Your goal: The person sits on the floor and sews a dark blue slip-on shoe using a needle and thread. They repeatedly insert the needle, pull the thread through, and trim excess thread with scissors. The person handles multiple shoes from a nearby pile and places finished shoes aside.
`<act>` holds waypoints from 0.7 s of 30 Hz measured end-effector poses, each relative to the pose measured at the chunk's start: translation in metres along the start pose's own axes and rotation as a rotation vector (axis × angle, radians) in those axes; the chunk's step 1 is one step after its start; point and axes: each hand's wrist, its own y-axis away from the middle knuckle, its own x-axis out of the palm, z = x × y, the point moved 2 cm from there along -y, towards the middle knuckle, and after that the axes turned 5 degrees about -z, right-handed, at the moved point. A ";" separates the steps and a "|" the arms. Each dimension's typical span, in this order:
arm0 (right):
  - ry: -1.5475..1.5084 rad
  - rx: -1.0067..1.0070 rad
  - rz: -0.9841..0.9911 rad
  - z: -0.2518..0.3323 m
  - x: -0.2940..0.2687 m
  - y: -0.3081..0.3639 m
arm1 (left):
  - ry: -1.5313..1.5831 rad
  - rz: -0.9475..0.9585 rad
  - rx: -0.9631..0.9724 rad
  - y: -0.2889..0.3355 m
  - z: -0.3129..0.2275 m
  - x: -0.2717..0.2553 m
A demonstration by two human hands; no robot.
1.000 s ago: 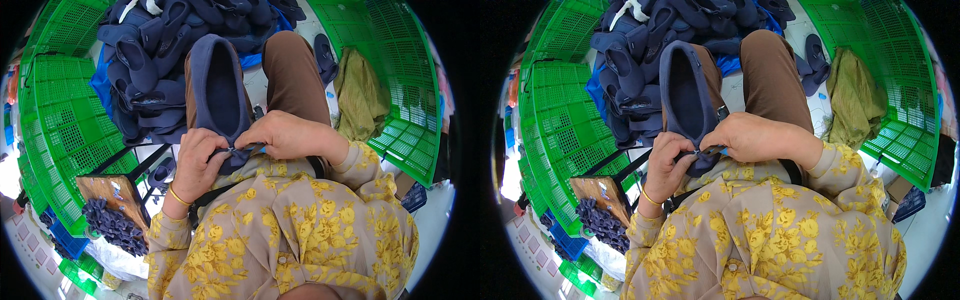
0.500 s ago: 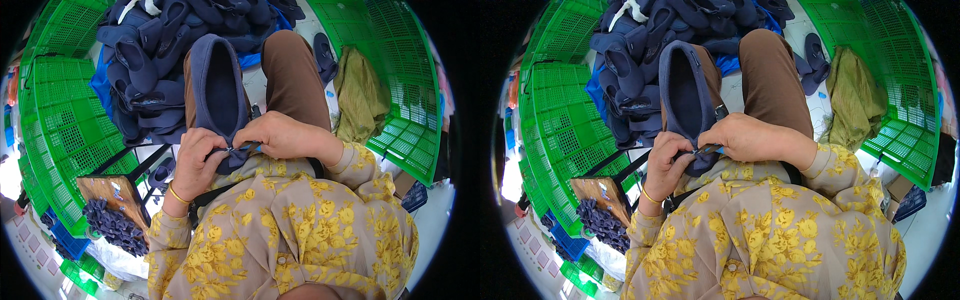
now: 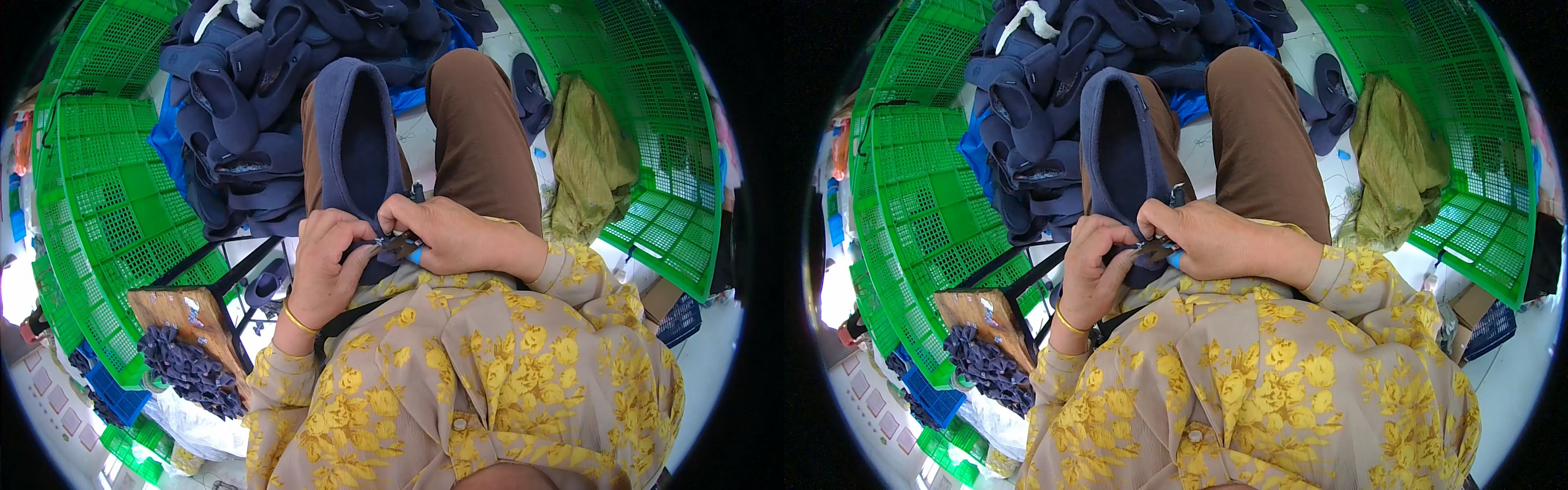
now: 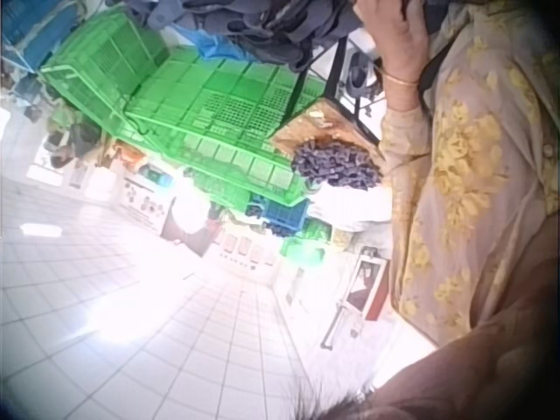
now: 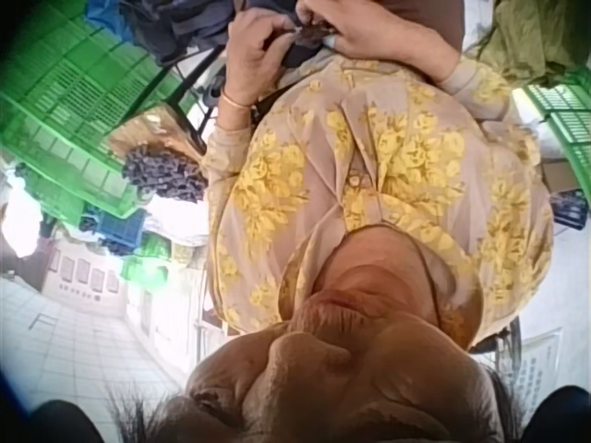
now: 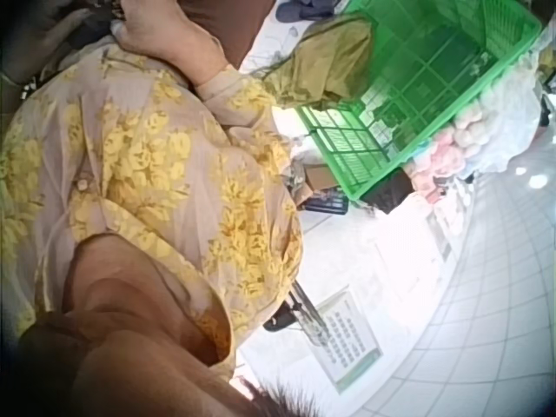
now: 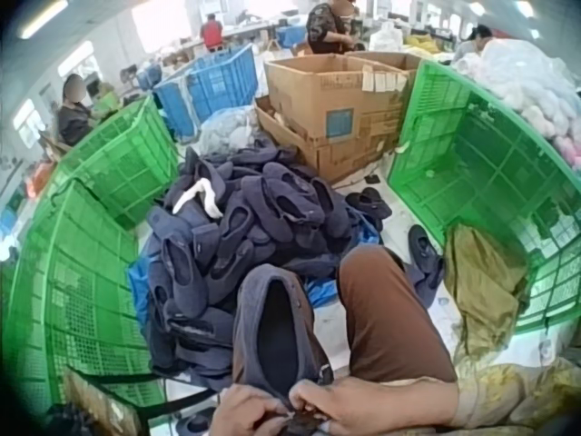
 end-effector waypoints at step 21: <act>0.243 -0.237 -0.189 0.018 -0.006 -0.006 | -0.045 0.063 -0.024 -0.006 -0.001 -0.003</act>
